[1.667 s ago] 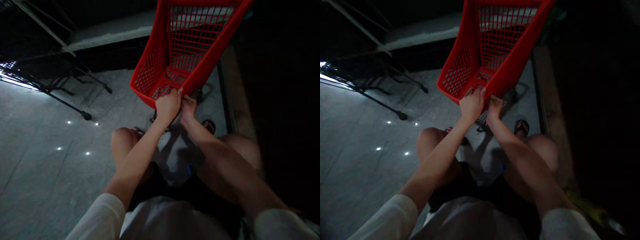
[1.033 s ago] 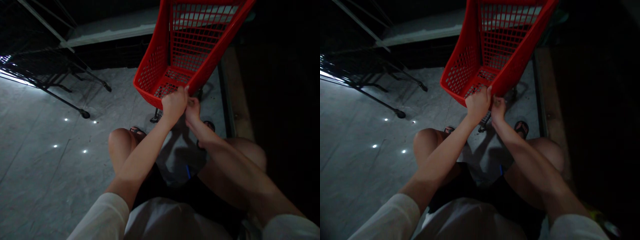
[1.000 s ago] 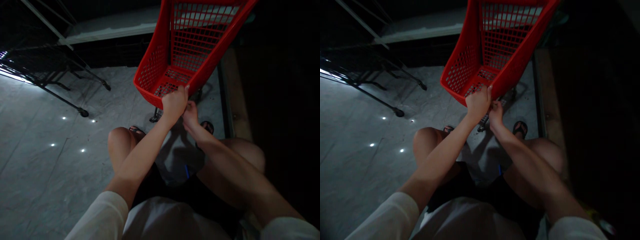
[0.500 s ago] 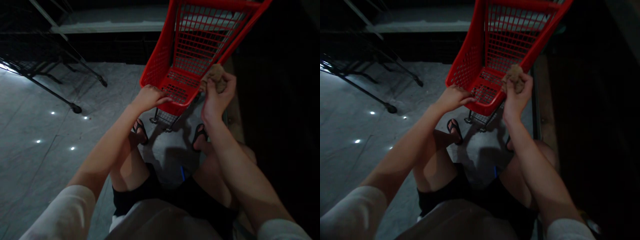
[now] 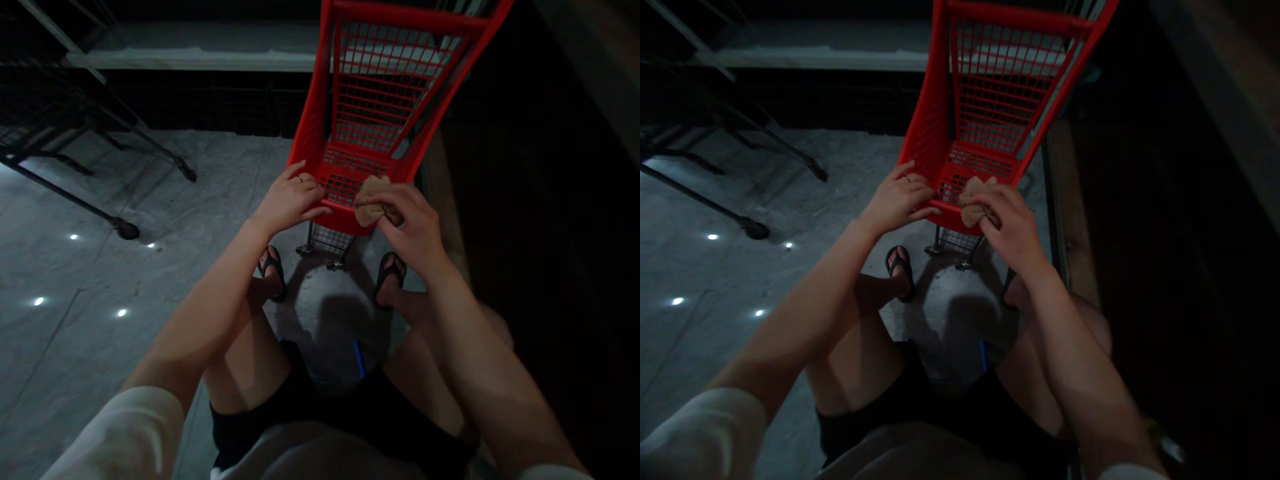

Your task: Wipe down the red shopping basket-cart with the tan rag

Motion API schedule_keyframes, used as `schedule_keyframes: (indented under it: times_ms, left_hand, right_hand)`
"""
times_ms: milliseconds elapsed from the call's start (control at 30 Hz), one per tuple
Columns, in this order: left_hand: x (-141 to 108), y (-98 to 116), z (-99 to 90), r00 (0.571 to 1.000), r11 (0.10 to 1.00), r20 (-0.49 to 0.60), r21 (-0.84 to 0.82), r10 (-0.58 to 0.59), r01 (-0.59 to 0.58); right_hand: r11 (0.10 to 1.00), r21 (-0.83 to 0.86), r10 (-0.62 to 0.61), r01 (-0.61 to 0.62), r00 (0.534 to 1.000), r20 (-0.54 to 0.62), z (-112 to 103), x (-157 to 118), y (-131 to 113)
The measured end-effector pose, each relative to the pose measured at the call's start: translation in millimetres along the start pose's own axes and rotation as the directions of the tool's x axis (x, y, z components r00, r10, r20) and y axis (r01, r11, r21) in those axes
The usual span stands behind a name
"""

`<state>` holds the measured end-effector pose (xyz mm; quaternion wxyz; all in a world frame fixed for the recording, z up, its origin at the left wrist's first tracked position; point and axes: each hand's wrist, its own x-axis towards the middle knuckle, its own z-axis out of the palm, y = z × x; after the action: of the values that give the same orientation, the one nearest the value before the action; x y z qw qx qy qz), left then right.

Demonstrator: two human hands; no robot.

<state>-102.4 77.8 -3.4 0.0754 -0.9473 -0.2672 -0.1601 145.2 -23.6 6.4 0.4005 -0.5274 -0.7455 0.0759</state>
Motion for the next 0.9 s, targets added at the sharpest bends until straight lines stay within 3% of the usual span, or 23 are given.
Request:
schedule_keyframes:
  times_ms: [100,200,300,433,533,633,733,833,900]
  left_hand:
    - [-5,-13,0.4,0.998,0.998,-0.020,0.023,-0.053,0.053]
    - [-3,-11,5.2,0.995,0.995,-0.019,0.028,-0.098,0.098]
    - [7,2,13.2,0.988,0.990,-0.060,-0.014,-0.144,0.144]
    - [23,23,24.4,0.977,0.982,-0.106,0.002,-0.186,0.188]
    - [33,36,27.7,0.972,0.978,-0.135,0.059,-0.192,0.201]
    - [38,41,23.7,0.983,0.986,-0.105,0.051,-0.152,0.158]
    - [37,36,16.6,0.995,0.996,-0.057,-0.014,-0.085,0.084]
    - [32,27,13.7,0.996,0.996,-0.074,-0.078,-0.043,0.037]
    - [30,23,15.3,0.995,0.994,-0.095,-0.105,-0.030,0.020]
  right_hand:
    - [0.995,-0.102,-0.026,0.013,0.992,-0.121,-16,-12,3]
    - [0.982,-0.177,0.031,-0.061,0.986,-0.167,-16,-17,5]
    - [0.966,-0.236,0.086,-0.104,0.993,-0.084,-1,-15,-1]
    - [0.962,-0.271,-0.017,0.024,1.000,0.026,27,-5,-17]
    - [0.957,-0.281,-0.051,0.067,0.997,0.064,35,1,-22]
    - [0.956,-0.292,0.005,-0.003,1.000,0.006,23,3,-9]
    - [0.946,-0.301,0.100,-0.120,0.992,-0.080,-5,0,18]
    - [0.937,-0.293,0.146,-0.191,0.975,-0.167,-29,-6,40]
    - [0.937,-0.284,0.150,-0.202,0.969,-0.195,-34,-8,43]
